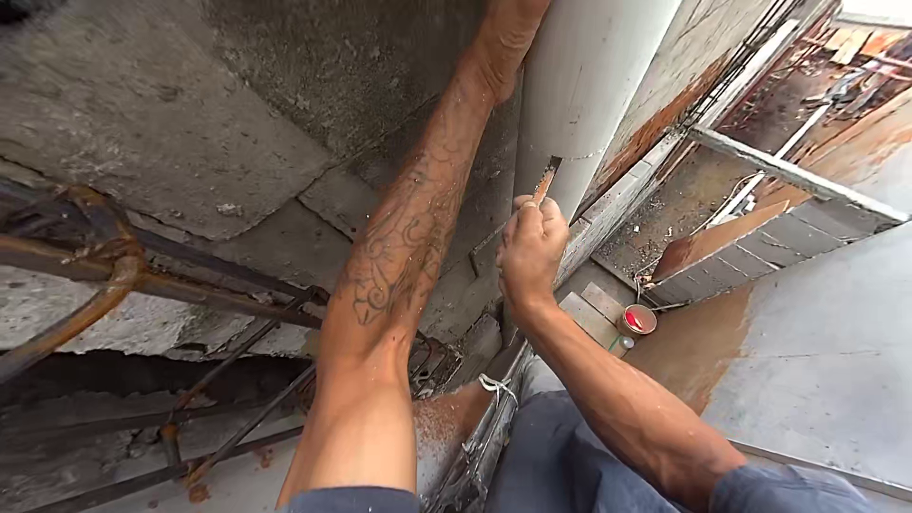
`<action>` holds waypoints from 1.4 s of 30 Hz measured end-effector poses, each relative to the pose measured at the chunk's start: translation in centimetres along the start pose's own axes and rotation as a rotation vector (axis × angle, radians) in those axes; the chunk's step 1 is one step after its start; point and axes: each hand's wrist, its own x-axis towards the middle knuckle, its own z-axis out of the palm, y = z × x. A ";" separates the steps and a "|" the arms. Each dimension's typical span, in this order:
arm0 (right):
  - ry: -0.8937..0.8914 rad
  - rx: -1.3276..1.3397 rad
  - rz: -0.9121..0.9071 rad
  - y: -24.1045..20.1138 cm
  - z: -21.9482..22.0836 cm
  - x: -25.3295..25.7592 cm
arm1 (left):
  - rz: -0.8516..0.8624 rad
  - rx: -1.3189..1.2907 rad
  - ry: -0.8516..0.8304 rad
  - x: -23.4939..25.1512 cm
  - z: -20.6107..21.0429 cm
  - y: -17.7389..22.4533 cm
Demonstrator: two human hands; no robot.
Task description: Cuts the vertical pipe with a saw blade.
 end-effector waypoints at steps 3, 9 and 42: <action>-0.006 0.052 0.045 -1.0 0.3 0.4 | -0.017 0.017 -0.021 0.4 0.3 0.1; 0.005 -0.077 -0.017 -0.1 -1.4 0.8 | -0.007 0.007 -0.006 -0.5 0.3 0.6; -0.109 0.195 0.144 -1.7 1.2 0.6 | 0.020 0.045 0.009 -0.4 0.2 0.4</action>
